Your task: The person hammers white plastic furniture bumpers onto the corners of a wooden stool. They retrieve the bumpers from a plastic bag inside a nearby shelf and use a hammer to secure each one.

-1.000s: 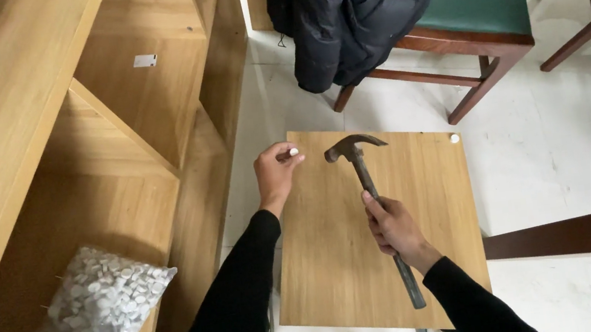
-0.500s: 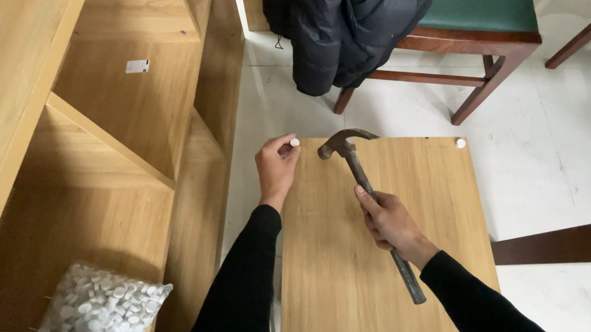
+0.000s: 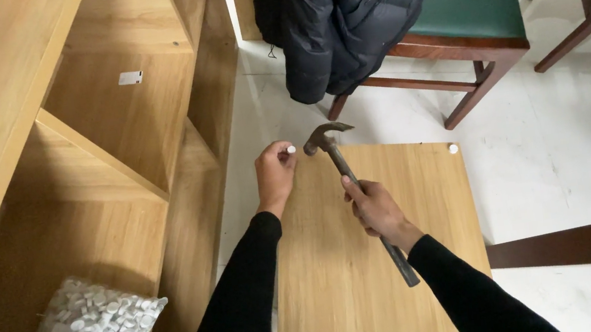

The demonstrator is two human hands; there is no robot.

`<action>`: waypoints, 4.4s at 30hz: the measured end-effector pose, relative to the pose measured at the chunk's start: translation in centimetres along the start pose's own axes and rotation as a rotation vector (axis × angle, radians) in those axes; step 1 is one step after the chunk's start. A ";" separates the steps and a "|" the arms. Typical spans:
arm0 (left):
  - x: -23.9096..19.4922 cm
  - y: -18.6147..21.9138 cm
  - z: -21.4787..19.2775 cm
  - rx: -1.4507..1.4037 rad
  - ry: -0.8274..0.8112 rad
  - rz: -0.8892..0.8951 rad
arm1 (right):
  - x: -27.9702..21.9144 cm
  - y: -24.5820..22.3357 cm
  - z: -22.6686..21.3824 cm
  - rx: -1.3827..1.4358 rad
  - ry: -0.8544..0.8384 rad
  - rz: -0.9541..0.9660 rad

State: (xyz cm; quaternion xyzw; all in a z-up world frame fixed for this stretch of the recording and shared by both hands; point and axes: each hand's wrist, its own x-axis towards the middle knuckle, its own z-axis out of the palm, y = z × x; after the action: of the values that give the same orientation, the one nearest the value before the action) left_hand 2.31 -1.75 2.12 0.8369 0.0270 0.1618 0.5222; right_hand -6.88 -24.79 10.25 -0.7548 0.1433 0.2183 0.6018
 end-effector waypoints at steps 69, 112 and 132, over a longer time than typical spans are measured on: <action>-1.5 -0.4 -0.4 0.024 -0.015 -0.069 | 3.9 1.8 -4.1 -0.301 0.071 -0.287; -2.8 -0.2 1.8 -0.021 0.107 -0.115 | 2.0 -1.0 0.8 -0.454 0.011 -0.261; -2.2 -1.2 1.8 -0.082 0.212 -0.141 | 1.4 -3.7 0.3 -0.249 0.037 -0.267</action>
State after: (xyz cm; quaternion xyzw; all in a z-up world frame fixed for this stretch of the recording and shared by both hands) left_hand 0.92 -3.22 -0.16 0.7889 0.1342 0.2135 0.5604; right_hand -3.93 -23.53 12.66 -0.8396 0.0250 0.1386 0.5246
